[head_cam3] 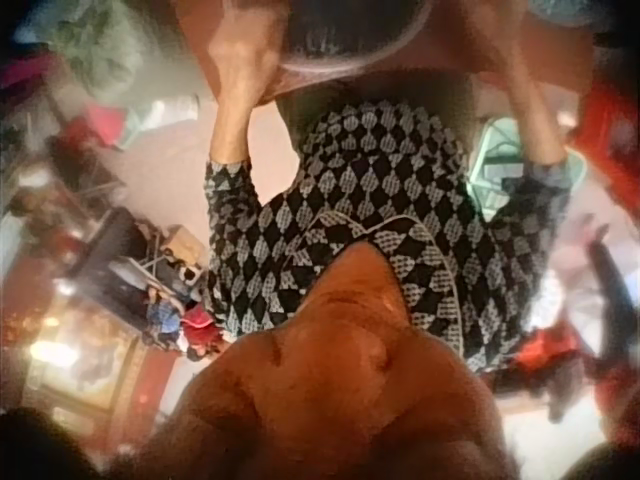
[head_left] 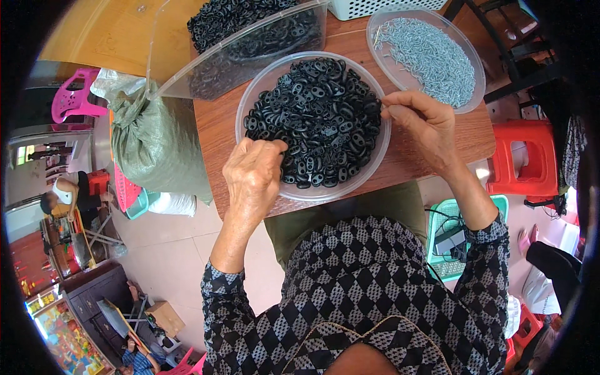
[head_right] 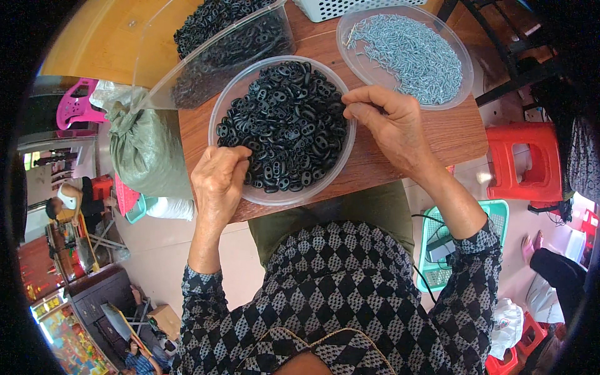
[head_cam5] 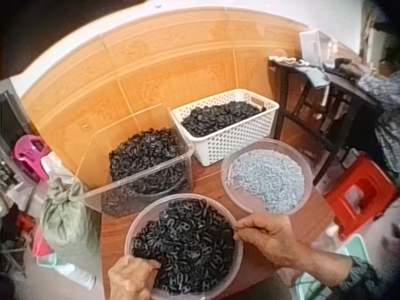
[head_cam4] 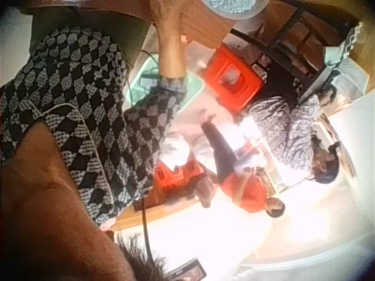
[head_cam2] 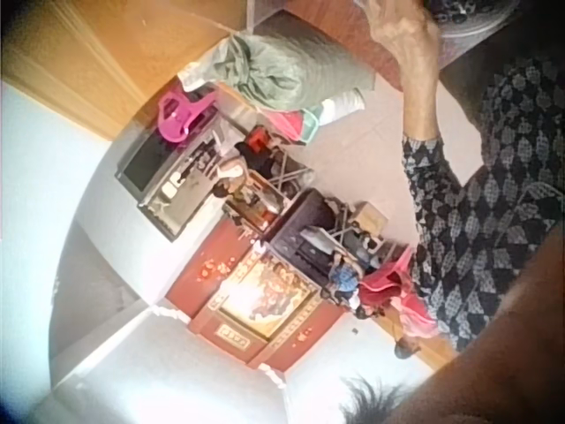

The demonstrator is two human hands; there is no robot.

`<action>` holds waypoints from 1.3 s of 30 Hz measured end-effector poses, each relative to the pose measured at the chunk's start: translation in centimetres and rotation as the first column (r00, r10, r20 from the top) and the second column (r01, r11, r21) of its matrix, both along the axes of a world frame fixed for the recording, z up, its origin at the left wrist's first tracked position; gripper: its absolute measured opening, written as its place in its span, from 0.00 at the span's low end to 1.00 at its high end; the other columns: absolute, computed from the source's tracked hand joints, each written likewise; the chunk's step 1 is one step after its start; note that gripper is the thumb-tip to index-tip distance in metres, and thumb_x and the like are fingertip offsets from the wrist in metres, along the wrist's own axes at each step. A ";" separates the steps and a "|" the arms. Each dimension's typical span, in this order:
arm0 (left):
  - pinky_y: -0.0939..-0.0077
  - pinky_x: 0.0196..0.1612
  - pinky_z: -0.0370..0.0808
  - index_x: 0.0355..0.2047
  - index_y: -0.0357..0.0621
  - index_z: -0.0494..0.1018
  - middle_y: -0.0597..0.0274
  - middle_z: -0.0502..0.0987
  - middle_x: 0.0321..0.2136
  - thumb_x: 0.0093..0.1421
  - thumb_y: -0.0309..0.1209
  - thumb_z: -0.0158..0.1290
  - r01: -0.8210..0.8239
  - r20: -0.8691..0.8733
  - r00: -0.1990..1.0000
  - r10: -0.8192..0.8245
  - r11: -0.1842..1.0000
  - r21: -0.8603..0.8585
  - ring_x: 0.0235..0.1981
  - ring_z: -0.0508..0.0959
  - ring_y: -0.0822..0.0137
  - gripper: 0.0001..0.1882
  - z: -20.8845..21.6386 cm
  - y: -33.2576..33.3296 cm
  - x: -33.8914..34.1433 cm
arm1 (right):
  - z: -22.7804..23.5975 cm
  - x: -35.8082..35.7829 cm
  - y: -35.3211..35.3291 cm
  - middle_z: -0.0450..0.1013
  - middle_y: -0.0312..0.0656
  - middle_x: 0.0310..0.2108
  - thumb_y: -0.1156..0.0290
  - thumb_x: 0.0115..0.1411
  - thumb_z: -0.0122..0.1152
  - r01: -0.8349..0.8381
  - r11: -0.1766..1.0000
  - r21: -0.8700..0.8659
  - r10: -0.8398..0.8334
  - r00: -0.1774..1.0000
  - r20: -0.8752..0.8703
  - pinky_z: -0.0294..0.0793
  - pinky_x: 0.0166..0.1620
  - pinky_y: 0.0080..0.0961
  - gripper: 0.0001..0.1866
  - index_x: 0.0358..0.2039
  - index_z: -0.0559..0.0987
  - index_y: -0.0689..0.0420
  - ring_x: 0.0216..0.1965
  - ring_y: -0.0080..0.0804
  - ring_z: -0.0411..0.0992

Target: The person inserts small metal pins into black plastic rings one at a time. They pick a ring from a clear bowl, insert a pin from a separate tray, and place the assembled unit into a white basket. The process repeats continuously throughout the clip.

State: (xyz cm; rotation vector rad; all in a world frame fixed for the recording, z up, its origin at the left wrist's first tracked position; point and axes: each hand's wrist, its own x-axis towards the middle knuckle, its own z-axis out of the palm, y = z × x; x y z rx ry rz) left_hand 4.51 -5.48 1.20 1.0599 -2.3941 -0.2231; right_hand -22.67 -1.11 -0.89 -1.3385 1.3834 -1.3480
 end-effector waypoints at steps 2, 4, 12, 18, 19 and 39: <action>0.72 0.29 0.70 0.25 0.38 0.75 0.61 0.76 0.22 0.41 0.15 0.56 0.064 -0.036 0.997 -0.063 0.997 0.046 0.25 0.74 0.64 0.09 -0.2 0.4 -0.2 | 0.1 0.1 0.0 0.76 0.40 0.29 0.79 0.55 0.55 -0.002 1.000 -0.011 0.002 1.000 0.004 0.72 0.37 0.16 0.08 0.36 0.77 0.65 0.32 0.22 0.73; 0.73 0.29 0.70 0.25 0.38 0.75 0.61 0.76 0.22 0.40 0.15 0.56 0.096 -0.032 0.995 -0.094 0.993 0.074 0.25 0.74 0.65 0.09 -0.4 0.6 -0.3 | 0.4 0.3 0.0 0.76 0.39 0.29 0.79 0.55 0.55 -0.012 1.000 -0.012 0.012 1.000 0.012 0.72 0.37 0.16 0.08 0.36 0.77 0.65 0.32 0.21 0.73; 0.70 0.31 0.68 0.26 0.40 0.75 0.62 0.75 0.21 0.38 0.15 0.56 0.145 0.089 0.984 -0.151 0.987 0.074 0.24 0.71 0.64 0.12 -0.7 -0.4 -1.1 | 0.3 0.1 0.6 0.75 0.39 0.29 0.79 0.55 0.55 0.009 1.000 -0.005 -0.009 1.000 -0.002 0.72 0.37 0.16 0.08 0.36 0.77 0.65 0.32 0.21 0.73; 0.71 0.31 0.63 0.26 0.40 0.74 0.61 0.71 0.18 0.39 0.15 0.55 0.222 0.199 0.958 -0.206 0.973 -0.066 0.23 0.69 0.63 0.11 -0.9 -0.6 -1.6 | 0.1 0.2 0.8 0.75 0.39 0.29 0.79 0.56 0.55 -0.006 1.000 0.003 0.006 1.000 0.007 0.71 0.36 0.17 0.08 0.36 0.77 0.65 0.32 0.21 0.73; 0.71 0.31 0.63 0.26 0.40 0.74 0.61 0.70 0.18 0.39 0.16 0.55 0.237 0.214 0.953 -0.214 0.967 -0.093 0.23 0.68 0.63 0.11 -1.0 -0.6 -1.6 | 0.2 0.3 0.8 0.75 0.39 0.29 0.79 0.56 0.55 -0.011 1.000 0.011 0.011 1.000 0.005 0.71 0.36 0.17 0.07 0.36 0.77 0.65 0.32 0.21 0.73; 0.87 0.33 0.70 0.38 0.34 0.72 0.65 0.75 0.28 0.51 0.15 0.53 0.260 -0.645 0.587 0.488 0.641 0.722 0.30 0.73 0.79 0.12 0.8 2.6 -2.5 | 1.4 7.3 1.5 0.72 0.43 0.25 0.77 0.50 0.59 -0.139 0.978 -0.157 0.126 0.988 -0.089 0.68 0.34 0.27 0.05 0.30 0.77 0.62 0.29 0.33 0.70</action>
